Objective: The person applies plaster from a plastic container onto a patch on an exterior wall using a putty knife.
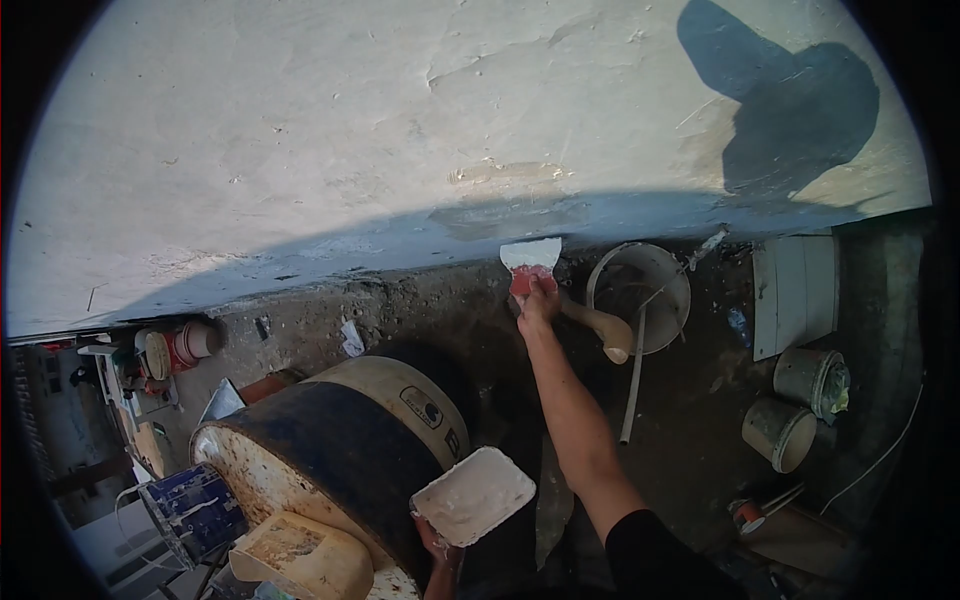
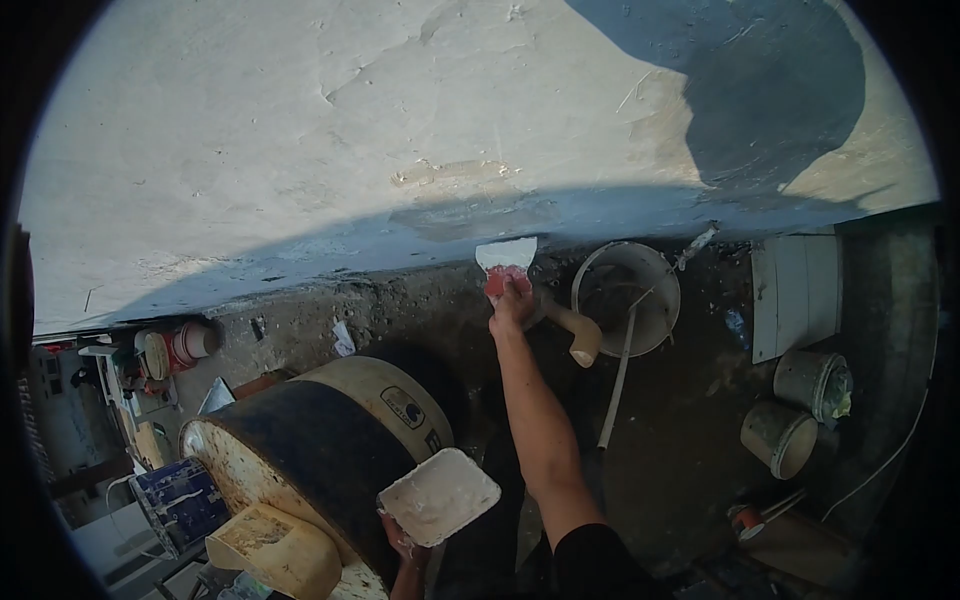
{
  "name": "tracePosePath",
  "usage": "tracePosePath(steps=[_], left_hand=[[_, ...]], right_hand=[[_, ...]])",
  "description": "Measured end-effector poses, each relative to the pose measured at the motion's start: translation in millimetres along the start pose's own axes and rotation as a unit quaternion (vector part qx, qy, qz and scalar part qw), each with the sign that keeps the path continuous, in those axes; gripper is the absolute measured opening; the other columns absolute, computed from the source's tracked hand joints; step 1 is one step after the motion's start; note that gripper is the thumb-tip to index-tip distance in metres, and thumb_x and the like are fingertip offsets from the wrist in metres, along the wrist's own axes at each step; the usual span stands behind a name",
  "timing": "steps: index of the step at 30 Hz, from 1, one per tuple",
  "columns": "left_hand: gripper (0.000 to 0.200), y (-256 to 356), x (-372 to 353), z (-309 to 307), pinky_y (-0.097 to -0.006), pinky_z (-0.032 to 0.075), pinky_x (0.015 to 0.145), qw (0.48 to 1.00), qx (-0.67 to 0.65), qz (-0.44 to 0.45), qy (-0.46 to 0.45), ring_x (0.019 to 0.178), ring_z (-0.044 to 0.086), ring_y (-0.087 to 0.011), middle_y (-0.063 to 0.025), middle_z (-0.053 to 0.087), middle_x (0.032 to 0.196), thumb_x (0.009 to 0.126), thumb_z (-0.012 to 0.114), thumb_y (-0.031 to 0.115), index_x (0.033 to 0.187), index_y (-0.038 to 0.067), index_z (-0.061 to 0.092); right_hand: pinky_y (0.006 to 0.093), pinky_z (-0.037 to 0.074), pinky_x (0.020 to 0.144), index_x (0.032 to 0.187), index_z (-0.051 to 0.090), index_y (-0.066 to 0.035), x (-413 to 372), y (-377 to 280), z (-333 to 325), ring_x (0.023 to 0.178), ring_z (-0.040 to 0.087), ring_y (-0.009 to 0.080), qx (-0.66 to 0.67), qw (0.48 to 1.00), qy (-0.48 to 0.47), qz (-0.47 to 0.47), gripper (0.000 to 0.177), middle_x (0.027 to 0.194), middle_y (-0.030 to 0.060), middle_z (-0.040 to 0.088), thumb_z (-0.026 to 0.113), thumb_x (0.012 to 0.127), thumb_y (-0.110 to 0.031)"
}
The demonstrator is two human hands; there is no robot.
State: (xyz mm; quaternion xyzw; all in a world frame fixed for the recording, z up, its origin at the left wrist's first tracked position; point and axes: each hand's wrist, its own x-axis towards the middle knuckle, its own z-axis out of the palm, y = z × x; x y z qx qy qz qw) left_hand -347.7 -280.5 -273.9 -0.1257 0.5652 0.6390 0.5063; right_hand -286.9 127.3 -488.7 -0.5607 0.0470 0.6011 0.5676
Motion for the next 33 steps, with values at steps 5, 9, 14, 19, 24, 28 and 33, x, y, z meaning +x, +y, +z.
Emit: tracePosePath(steps=[5,9,14,19,24,28,33], left_hand=[[0.065,-2,0,2,-0.0507,0.038,0.100,0.999,-0.038,-0.008,0.005,0.119,0.047,-0.0326,-0.0118,0.046,0.134,0.094,0.028,0.058,0.133,0.009,0.042],[0.061,14,-8,27,-0.0478,0.040,0.100,0.993,0.099,0.059,-0.019,0.117,0.049,-0.0303,-0.0111,0.048,0.131,0.096,0.026,0.055,0.131,0.008,0.044],[0.060,7,0,12,-0.0454,0.041,0.099,1.000,0.017,0.014,0.001,0.117,0.050,-0.0288,-0.0110,0.050,0.130,0.096,0.025,0.053,0.131,0.008,0.044],[0.063,13,-4,22,-0.0465,0.040,0.100,1.000,-0.028,-0.009,-0.006,0.119,0.049,-0.0296,-0.0110,0.049,0.132,0.096,0.024,0.055,0.132,0.008,0.044],[0.064,14,-4,20,-0.0466,0.040,0.100,1.000,-0.010,-0.003,-0.009,0.118,0.049,-0.0299,-0.0112,0.049,0.131,0.095,0.023,0.057,0.132,0.009,0.043],[0.065,14,-5,20,-0.0466,0.040,0.100,1.000,0.021,0.016,-0.010,0.117,0.050,-0.0302,-0.0116,0.050,0.130,0.095,0.024,0.058,0.132,0.009,0.043],[0.064,11,-3,14,-0.0468,0.040,0.099,1.000,-0.028,0.002,0.009,0.117,0.050,-0.0303,-0.0115,0.049,0.131,0.095,0.024,0.058,0.133,0.010,0.042]], right_hand=[[0.0398,0.055,0.077,0.107,0.055,-0.004,-17,-15,27,0.093,0.062,0.0209,0.031,0.999,-0.042,-0.014,0.018,0.103,0.0075,0.059,0.057,0.089,-0.001],[0.0390,0.055,0.076,0.105,0.055,-0.003,-42,-22,37,0.091,0.062,0.0202,0.015,0.996,-0.060,-0.060,0.016,0.102,0.0087,0.059,0.057,0.089,-0.001],[0.0439,0.057,0.074,0.103,0.056,-0.004,-78,-34,58,0.087,0.062,0.0198,0.014,0.993,-0.069,-0.092,0.015,0.098,0.0078,0.061,0.058,0.089,-0.001],[0.0436,0.056,0.074,0.102,0.056,-0.004,-112,-51,80,0.087,0.062,0.0194,0.012,0.993,-0.075,-0.095,0.014,0.098,0.0078,0.061,0.059,0.088,-0.002],[0.0366,0.054,0.074,0.099,0.055,-0.002,-159,-75,107,0.084,0.062,0.0172,0.046,0.993,-0.069,-0.081,0.011,0.095,0.0086,0.061,0.059,0.089,-0.002],[0.0365,0.053,0.074,0.100,0.055,-0.003,-190,-90,124,0.085,0.061,0.0156,0.059,0.990,-0.094,-0.083,0.013,0.096,0.0069,0.061,0.060,0.088,-0.004],[0.0450,0.052,0.079,0.101,0.055,-0.005,-222,-110,130,0.090,0.061,0.0161,0.046,0.993,-0.094,-0.047,0.012,0.099,0.0056,0.061,0.060,0.090,-0.007]])
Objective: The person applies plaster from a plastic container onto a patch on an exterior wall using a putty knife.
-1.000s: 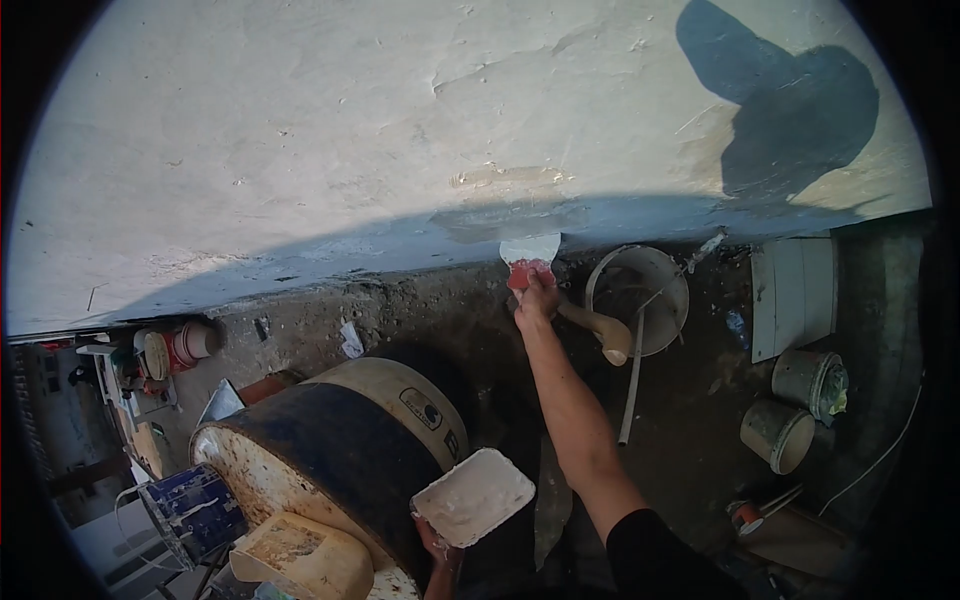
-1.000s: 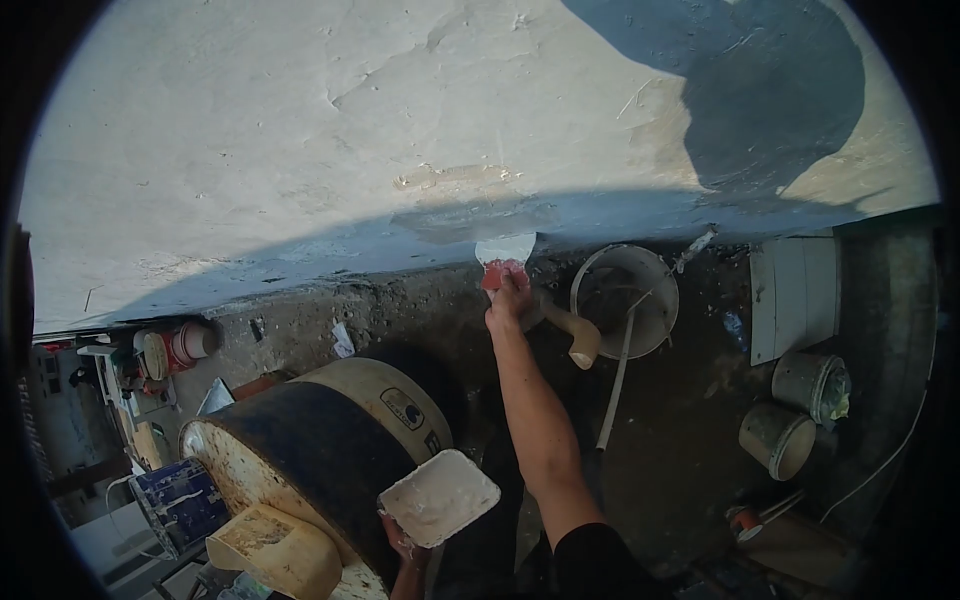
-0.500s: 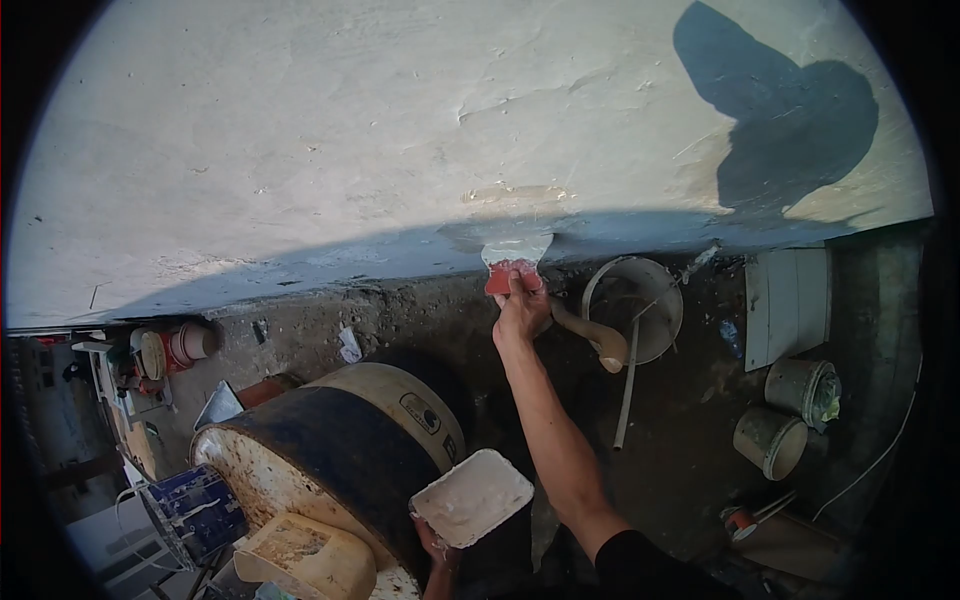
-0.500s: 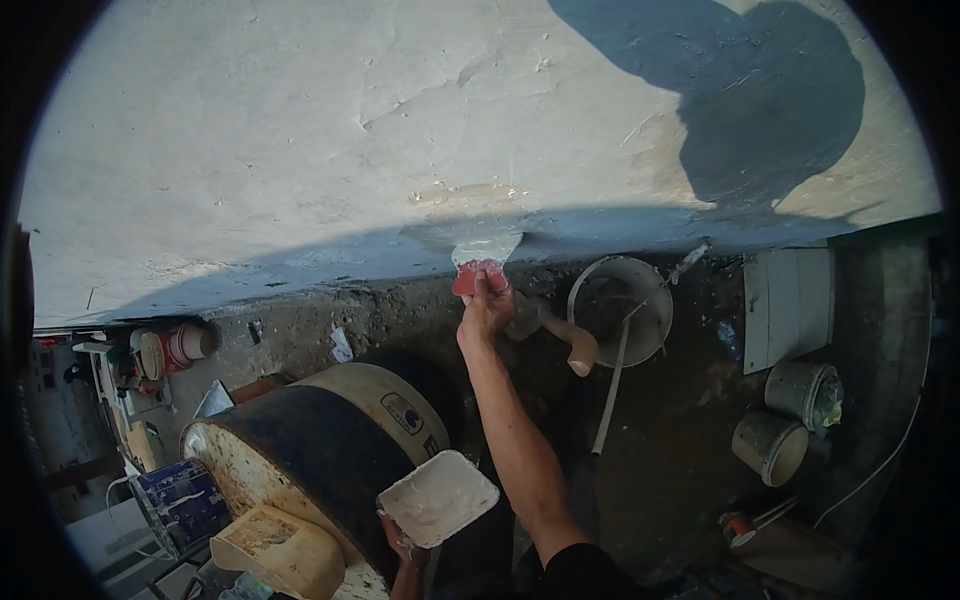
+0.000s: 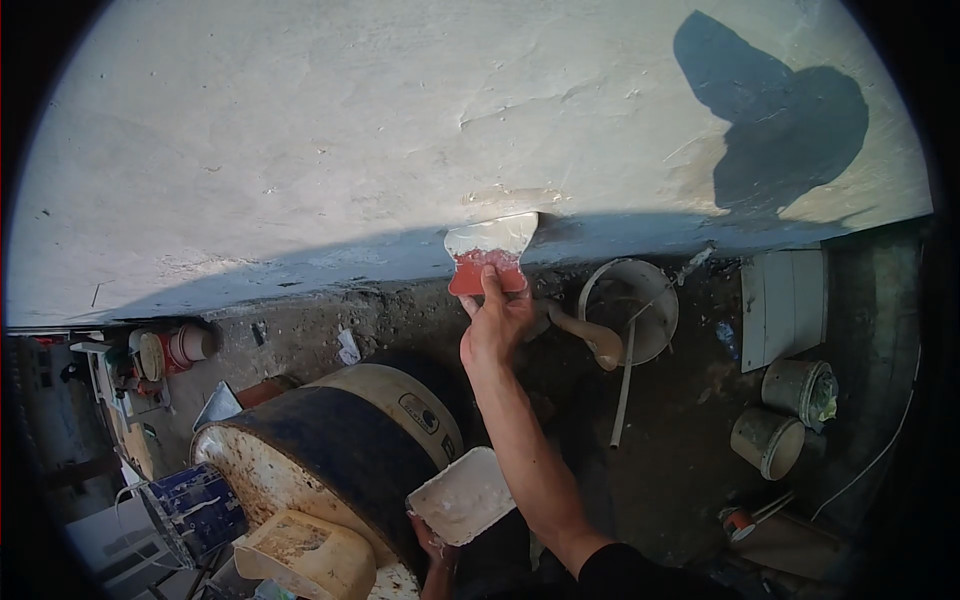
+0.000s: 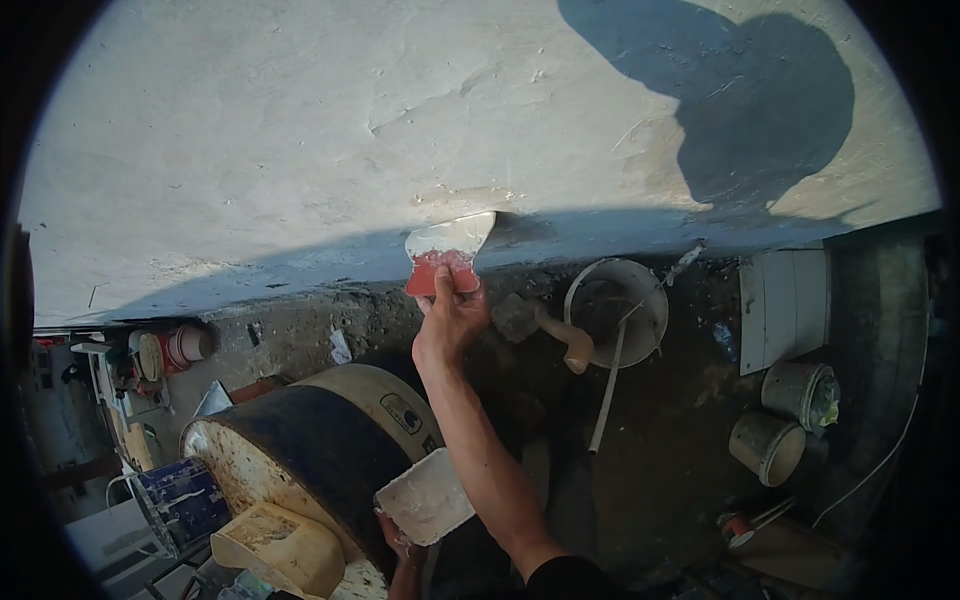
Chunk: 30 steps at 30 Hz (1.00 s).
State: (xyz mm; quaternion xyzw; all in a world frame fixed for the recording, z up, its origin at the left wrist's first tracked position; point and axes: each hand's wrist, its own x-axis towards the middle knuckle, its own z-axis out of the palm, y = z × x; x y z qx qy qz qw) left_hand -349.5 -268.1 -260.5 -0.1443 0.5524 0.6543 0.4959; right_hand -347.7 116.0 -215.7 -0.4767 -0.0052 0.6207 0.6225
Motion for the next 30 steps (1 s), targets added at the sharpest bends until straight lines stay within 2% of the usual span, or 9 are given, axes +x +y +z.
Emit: tracePosePath(steps=[5,8,13,16,17,20,23,26,30], left_hand=[[0.065,7,-5,13,-0.0481,0.040,0.100,0.995,0.083,0.047,-0.038,0.118,0.049,-0.0306,-0.0112,0.047,0.132,0.095,0.022,0.059,0.134,0.011,0.041],[0.065,0,-2,0,-0.0489,0.039,0.100,0.999,0.003,-0.004,-0.037,0.119,0.048,-0.0307,-0.0114,0.047,0.132,0.095,0.021,0.059,0.134,0.011,0.040],[0.065,0,-1,-5,-0.0491,0.040,0.100,0.999,0.041,0.009,-0.003,0.118,0.049,-0.0315,-0.0116,0.048,0.132,0.095,0.022,0.058,0.133,0.009,0.041],[0.066,2,-3,-8,-0.0488,0.040,0.100,1.000,0.029,0.002,0.002,0.118,0.049,-0.0319,-0.0118,0.048,0.131,0.095,0.023,0.059,0.133,0.009,0.042],[0.066,2,-4,-8,-0.0487,0.040,0.100,1.000,0.024,0.001,-0.004,0.118,0.049,-0.0320,-0.0119,0.048,0.131,0.095,0.024,0.059,0.133,0.008,0.043],[0.065,2,-4,-8,-0.0489,0.039,0.100,0.999,0.043,0.019,-0.013,0.118,0.049,-0.0325,-0.0119,0.048,0.132,0.094,0.026,0.059,0.132,0.009,0.043],[0.065,-3,-2,-16,-0.0489,0.037,0.101,0.999,-0.031,-0.013,0.009,0.119,0.048,-0.0325,-0.0119,0.048,0.132,0.094,0.027,0.059,0.133,0.009,0.043],[0.064,2,-5,-9,-0.0485,0.036,0.102,0.999,0.029,0.013,-0.006,0.119,0.048,-0.0323,-0.0119,0.048,0.132,0.094,0.027,0.059,0.133,0.010,0.043],[0.065,2,-7,-9,-0.0480,0.037,0.101,0.999,0.023,0.015,-0.015,0.118,0.048,-0.0317,-0.0117,0.049,0.131,0.094,0.027,0.059,0.132,0.010,0.043]], right_hand=[[0.0487,0.052,0.083,0.105,0.053,-0.006,-4,1,-44,0.096,0.060,0.0179,-0.024,0.999,0.012,0.021,0.015,0.105,0.0067,0.059,0.057,0.091,-0.006],[0.0476,0.054,0.081,0.104,0.052,-0.005,16,22,-66,0.097,0.060,0.0189,-0.042,0.997,0.063,0.024,0.014,0.106,0.0076,0.058,0.056,0.091,-0.004],[0.0450,0.056,0.079,0.104,0.051,-0.001,49,49,-49,0.095,0.061,0.0225,-0.035,0.997,0.074,-0.003,0.016,0.103,0.0111,0.058,0.057,0.089,-0.001],[0.0456,0.057,0.076,0.101,0.053,-0.003,47,43,-18,0.087,0.062,0.0198,0.002,0.998,0.058,-0.003,0.016,0.096,0.0087,0.060,0.060,0.087,-0.002],[0.0422,0.056,0.077,0.099,0.054,-0.003,47,42,-10,0.086,0.061,0.0189,0.007,0.999,0.052,-0.010,0.014,0.093,0.0082,0.061,0.062,0.086,-0.002],[0.0416,0.054,0.081,0.098,0.055,-0.002,45,40,6,0.086,0.061,0.0183,-0.016,0.999,0.034,-0.014,0.014,0.093,0.0079,0.060,0.062,0.086,-0.001],[0.0305,0.053,0.071,0.094,0.053,0.002,37,33,24,0.081,0.061,0.0168,0.007,0.999,0.007,-0.042,0.012,0.090,0.0119,0.061,0.061,0.085,0.001],[0.0265,0.048,0.064,0.089,0.054,0.001,35,33,39,0.074,0.059,0.0129,0.006,0.997,0.010,-0.071,0.009,0.084,0.0089,0.062,0.062,0.084,0.000],[0.0255,0.047,0.062,0.088,0.055,0.002,28,27,47,0.071,0.058,0.0116,-0.011,0.995,0.006,-0.099,0.008,0.080,0.0076,0.062,0.062,0.084,0.000]])
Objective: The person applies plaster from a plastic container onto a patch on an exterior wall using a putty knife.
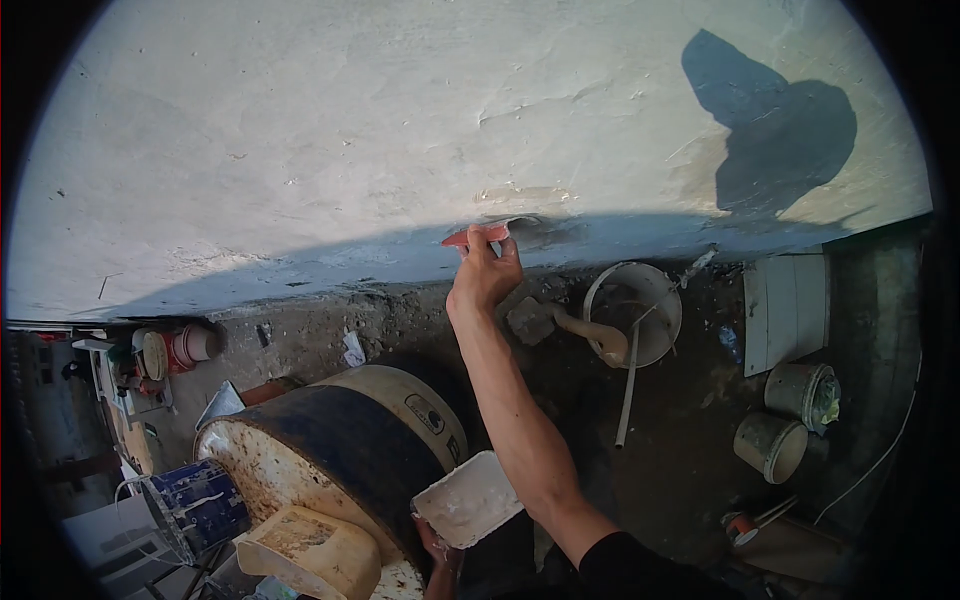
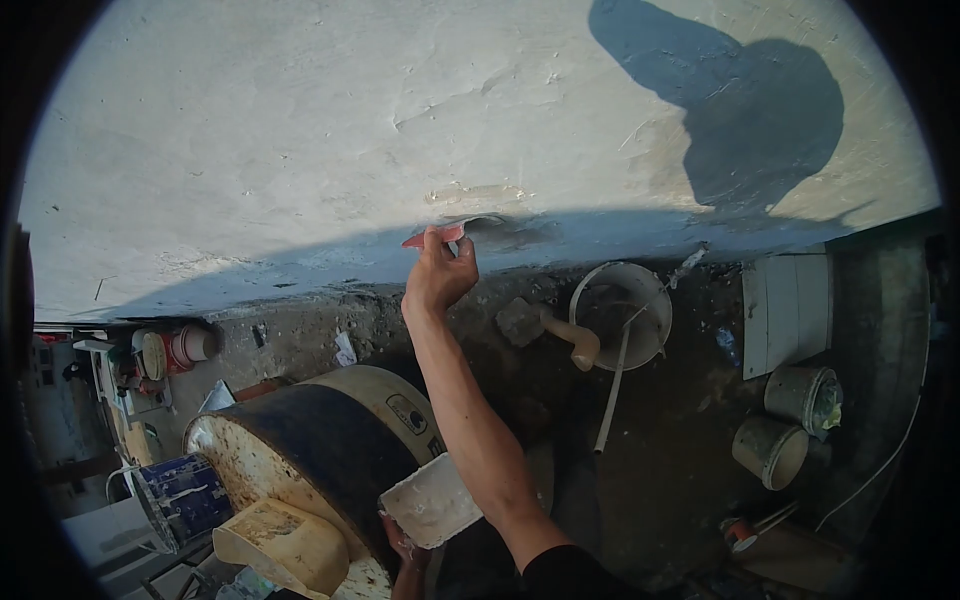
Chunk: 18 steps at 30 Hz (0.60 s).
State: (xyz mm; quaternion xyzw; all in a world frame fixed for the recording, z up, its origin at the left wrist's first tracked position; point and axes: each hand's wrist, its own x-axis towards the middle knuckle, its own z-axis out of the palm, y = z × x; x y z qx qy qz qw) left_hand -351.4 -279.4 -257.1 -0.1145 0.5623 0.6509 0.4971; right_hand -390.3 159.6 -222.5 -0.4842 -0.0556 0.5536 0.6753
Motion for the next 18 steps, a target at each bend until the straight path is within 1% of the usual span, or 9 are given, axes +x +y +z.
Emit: tracePosePath(steps=[2,5,8,9,12,14,15,18], left_hand=[[0.065,3,-2,4,-0.0473,0.038,0.101,0.999,0.045,0.017,-0.011,0.117,0.049,-0.0311,-0.0115,0.049,0.131,0.094,0.026,0.059,0.132,0.009,0.043],[0.065,-5,2,-5,-0.0462,0.040,0.100,0.999,-0.009,-0.012,0.033,0.116,0.050,-0.0296,-0.0113,0.049,0.129,0.095,0.024,0.059,0.132,0.009,0.044],[0.065,5,-6,19,-0.0461,0.040,0.100,0.989,0.124,0.076,-0.041,0.116,0.050,-0.0288,-0.0108,0.049,0.130,0.094,0.024,0.060,0.132,0.010,0.043],[0.065,4,-6,16,-0.0464,0.040,0.100,0.993,0.098,0.054,-0.030,0.117,0.050,-0.0289,-0.0106,0.049,0.130,0.094,0.024,0.060,0.132,0.010,0.043],[0.066,-1,0,4,-0.0474,0.040,0.100,1.000,0.025,0.004,-0.012,0.118,0.049,-0.0293,-0.0101,0.049,0.131,0.094,0.024,0.060,0.133,0.010,0.042],[0.066,-4,1,2,-0.0478,0.040,0.100,1.000,-0.015,-0.016,-0.015,0.119,0.049,-0.0297,-0.0099,0.049,0.131,0.094,0.023,0.060,0.133,0.011,0.042],[0.066,-5,1,2,-0.0479,0.040,0.100,1.000,-0.018,-0.017,-0.019,0.119,0.049,-0.0298,-0.0099,0.048,0.131,0.094,0.023,0.060,0.133,0.011,0.042],[0.065,-8,1,-3,-0.0481,0.040,0.100,0.999,-0.024,-0.020,-0.028,0.119,0.049,-0.0299,-0.0100,0.048,0.132,0.094,0.023,0.060,0.133,0.011,0.042]], right_hand=[[0.0253,0.048,0.064,0.089,0.054,0.002,-5,-3,0,0.073,0.059,0.0117,-0.005,1.000,-0.018,-0.005,0.010,0.080,0.0078,0.062,0.062,0.084,-0.001],[0.0265,0.050,0.070,0.092,0.054,0.003,-23,-14,-5,0.079,0.061,0.0126,0.003,0.999,-0.046,0.011,0.010,0.085,0.0097,0.062,0.061,0.086,-0.001],[0.0383,0.051,0.083,0.099,0.054,-0.003,-38,-7,-34,0.093,0.060,0.0150,0.024,0.996,-0.079,0.026,0.013,0.100,0.0078,0.062,0.060,0.088,-0.002],[0.0417,0.052,0.083,0.102,0.054,-0.003,-43,-9,-46,0.093,0.061,0.0165,0.019,0.996,-0.084,0.026,0.014,0.103,0.0079,0.062,0.059,0.088,-0.002],[0.0379,0.052,0.084,0.104,0.052,0.000,-49,-28,-78,0.094,0.061,0.0185,-0.017,0.993,-0.031,0.109,0.016,0.103,0.0102,0.060,0.057,0.089,0.000],[0.0506,0.051,0.088,0.108,0.053,-0.004,-26,-6,-115,0.095,0.061,0.0204,-0.043,0.990,0.013,0.137,0.020,0.103,0.0080,0.060,0.056,0.089,-0.001],[0.0524,0.051,0.088,0.109,0.052,-0.004,-13,4,-128,0.096,0.061,0.0217,-0.040,0.987,0.044,0.149,0.020,0.103,0.0092,0.059,0.055,0.089,0.000],[0.0453,0.056,0.079,0.108,0.052,-0.003,45,57,-167,0.094,0.061,0.0223,-0.069,0.982,0.113,0.137,0.020,0.105,0.0097,0.058,0.055,0.089,0.002]])
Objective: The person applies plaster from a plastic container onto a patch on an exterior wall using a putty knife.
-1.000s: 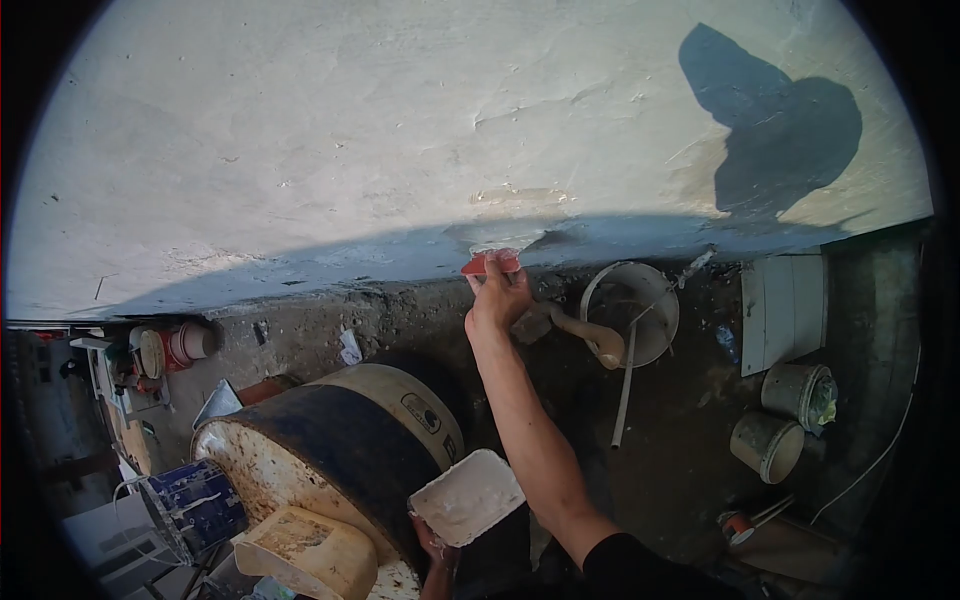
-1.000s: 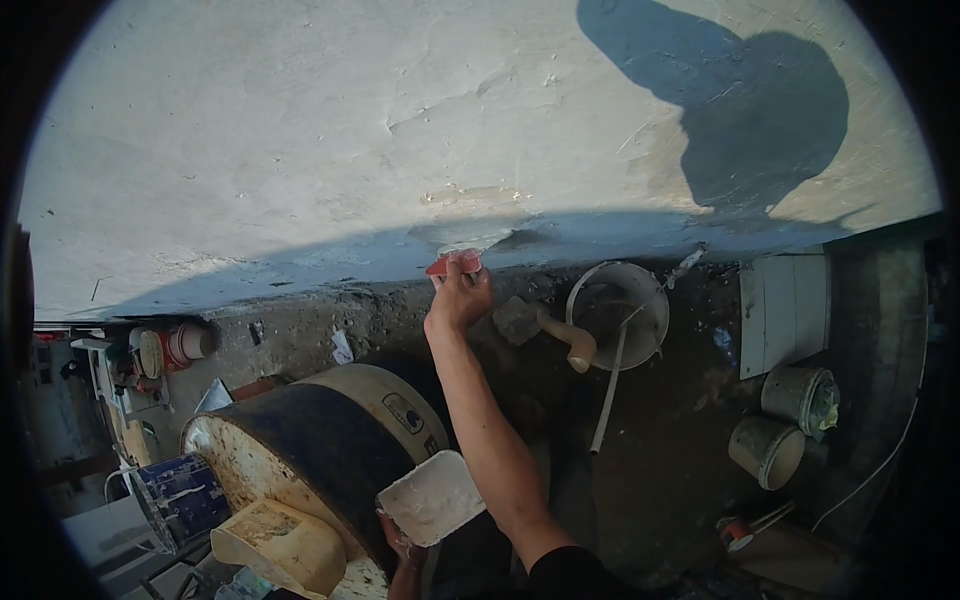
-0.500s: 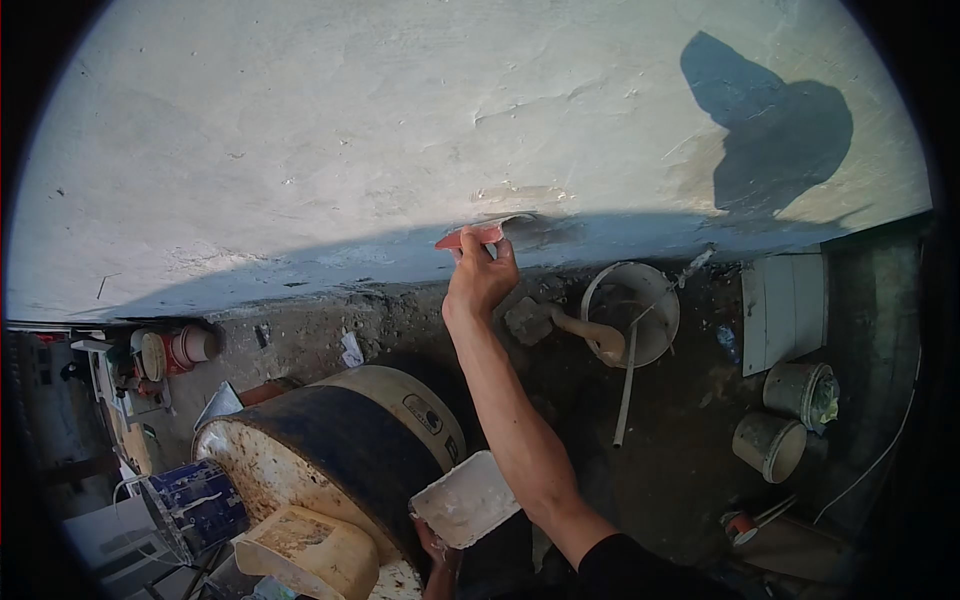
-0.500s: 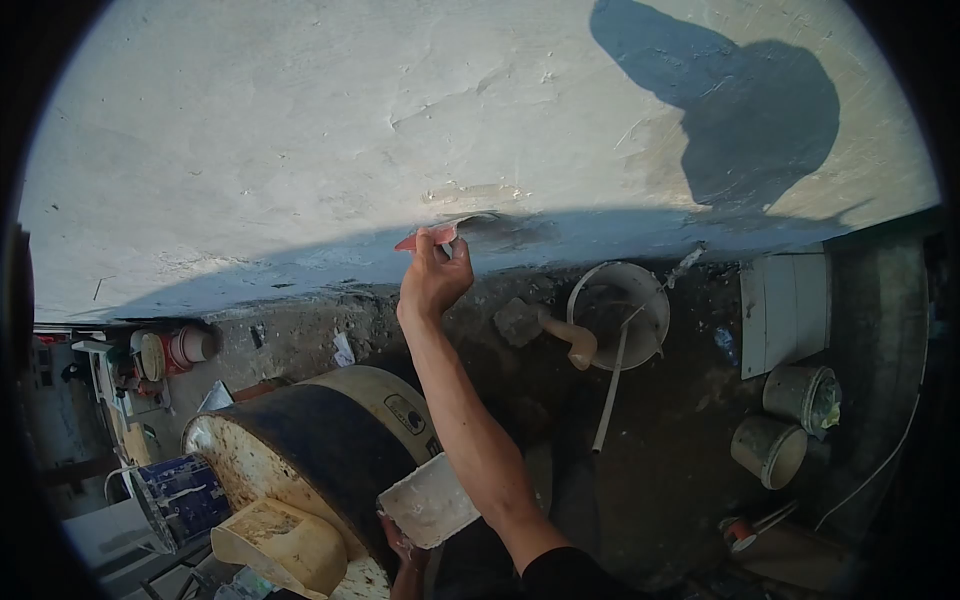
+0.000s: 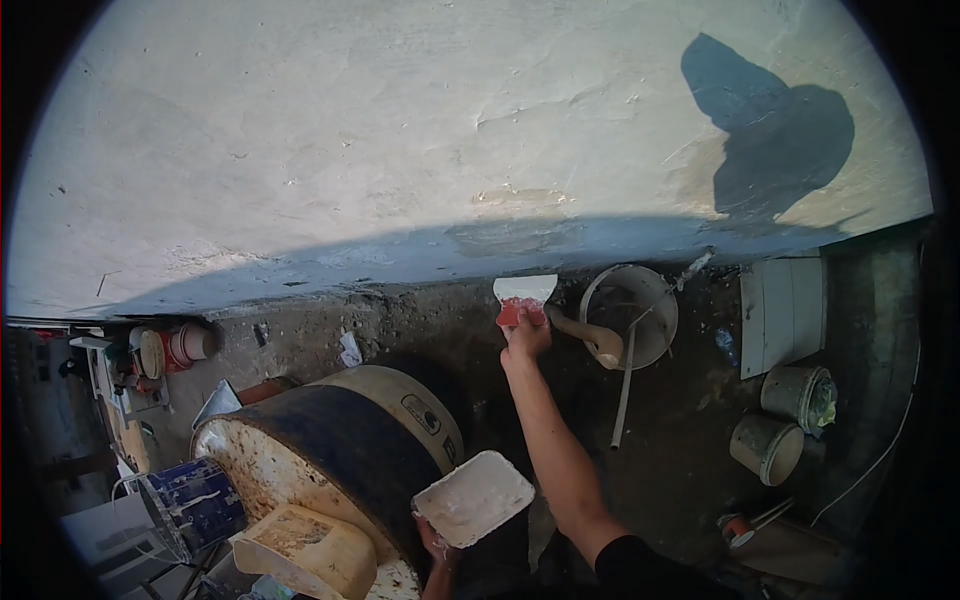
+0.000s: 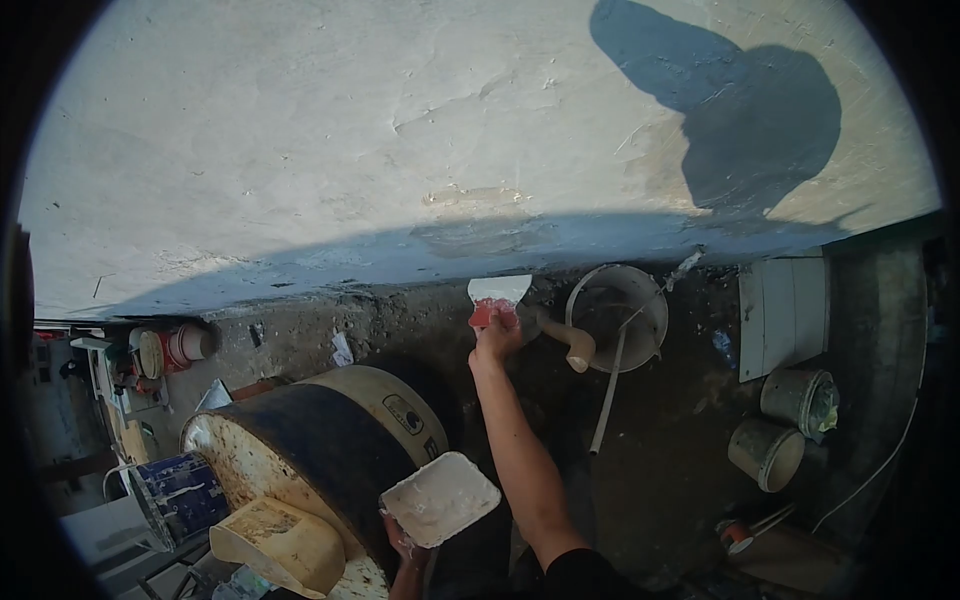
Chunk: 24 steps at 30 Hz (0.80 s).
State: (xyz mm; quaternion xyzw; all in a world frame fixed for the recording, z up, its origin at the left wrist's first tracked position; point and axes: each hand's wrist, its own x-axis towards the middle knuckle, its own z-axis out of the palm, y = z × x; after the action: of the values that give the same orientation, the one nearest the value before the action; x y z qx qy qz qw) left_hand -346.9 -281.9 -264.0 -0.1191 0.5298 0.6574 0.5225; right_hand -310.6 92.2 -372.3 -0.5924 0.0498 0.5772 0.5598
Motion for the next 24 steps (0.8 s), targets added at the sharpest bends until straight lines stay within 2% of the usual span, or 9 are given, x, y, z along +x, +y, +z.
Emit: tracePosePath(steps=[3,5,7,9,11,17,21,23,24], left_hand=[[0.066,-1,0,-4,-0.0487,0.038,0.101,1.000,0.000,0.002,0.003,0.120,0.048,-0.0313,-0.0114,0.047,0.133,0.094,0.026,0.059,0.134,0.010,0.041],[0.068,0,-3,-4,-0.0499,0.035,0.103,1.000,0.002,0.000,0.011,0.121,0.046,-0.0341,-0.0141,0.045,0.135,0.093,0.032,0.059,0.136,0.007,0.039],[0.068,0,-3,-5,-0.0501,0.035,0.103,1.000,0.026,0.010,0.010,0.121,0.046,-0.0342,-0.0142,0.046,0.135,0.093,0.031,0.059,0.135,0.007,0.040],[0.068,-1,-5,-4,-0.0500,0.036,0.103,0.999,0.036,0.012,0.011,0.121,0.046,-0.0342,-0.0142,0.046,0.134,0.093,0.031,0.059,0.135,0.007,0.040],[0.067,1,-4,-3,-0.0499,0.036,0.102,0.999,0.034,0.010,0.013,0.120,0.046,-0.0342,-0.0141,0.046,0.134,0.093,0.031,0.059,0.135,0.007,0.040],[0.067,-6,1,-13,-0.0494,0.037,0.102,0.999,-0.038,-0.004,0.017,0.118,0.048,-0.0331,-0.0137,0.048,0.132,0.093,0.031,0.059,0.134,0.007,0.041],[0.063,2,-1,-2,-0.0490,0.039,0.101,0.997,0.072,0.028,0.004,0.120,0.048,-0.0300,-0.0107,0.048,0.132,0.095,0.023,0.057,0.134,0.009,0.041],[0.064,9,-2,10,-0.0482,0.039,0.101,0.988,0.138,0.060,-0.029,0.120,0.048,-0.0298,-0.0109,0.048,0.132,0.095,0.022,0.057,0.133,0.009,0.041],[0.064,8,-2,10,-0.0477,0.039,0.101,0.993,0.110,0.047,-0.016,0.120,0.048,-0.0295,-0.0108,0.048,0.132,0.095,0.022,0.057,0.133,0.009,0.041]], right_hand=[[0.0371,0.057,0.072,0.108,0.054,-0.001,46,23,0,0.088,0.063,0.0221,-0.025,0.998,0.020,-0.049,0.018,0.100,0.0101,0.061,0.054,0.091,0.000],[0.0364,0.057,0.071,0.109,0.053,-0.001,61,30,6,0.088,0.063,0.0218,-0.026,0.998,-0.010,-0.056,0.019,0.101,0.0099,0.060,0.054,0.090,0.001],[0.0392,0.057,0.073,0.102,0.053,-0.004,65,28,18,0.084,0.062,0.0207,-0.007,0.998,-0.025,-0.056,0.014,0.097,0.0083,0.059,0.055,0.089,0.001],[0.0404,0.057,0.073,0.102,0.053,-0.004,57,27,25,0.084,0.062,0.0206,0.025,0.997,-0.056,-0.056,0.014,0.097,0.0084,0.059,0.056,0.089,0.001],[0.0431,0.056,0.075,0.102,0.053,-0.004,30,13,38,0.083,0.062,0.0205,0.025,0.995,-0.078,-0.060,0.013,0.097,0.0085,0.059,0.057,0.089,0.000],[0.0425,0.055,0.074,0.100,0.055,-0.006,-39,-19,59,0.084,0.061,0.0190,0.046,0.987,-0.129,-0.078,0.012,0.095,0.0066,0.060,0.059,0.089,-0.003],[0.0427,0.054,0.076,0.100,0.055,-0.006,-90,-48,82,0.086,0.061,0.0156,0.049,0.976,-0.191,-0.094,0.013,0.096,0.0049,0.061,0.060,0.088,-0.004],[0.0378,0.055,0.076,0.101,0.053,-0.003,-119,-66,95,0.086,0.061,0.0149,0.064,0.973,-0.204,-0.090,0.012,0.097,0.0073,0.060,0.058,0.089,-0.003],[0.0353,0.055,0.076,0.101,0.053,-0.001,-131,-74,101,0.087,0.061,0.0146,0.072,0.971,-0.211,-0.088,0.012,0.098,0.0085,0.060,0.057,0.090,-0.002]])
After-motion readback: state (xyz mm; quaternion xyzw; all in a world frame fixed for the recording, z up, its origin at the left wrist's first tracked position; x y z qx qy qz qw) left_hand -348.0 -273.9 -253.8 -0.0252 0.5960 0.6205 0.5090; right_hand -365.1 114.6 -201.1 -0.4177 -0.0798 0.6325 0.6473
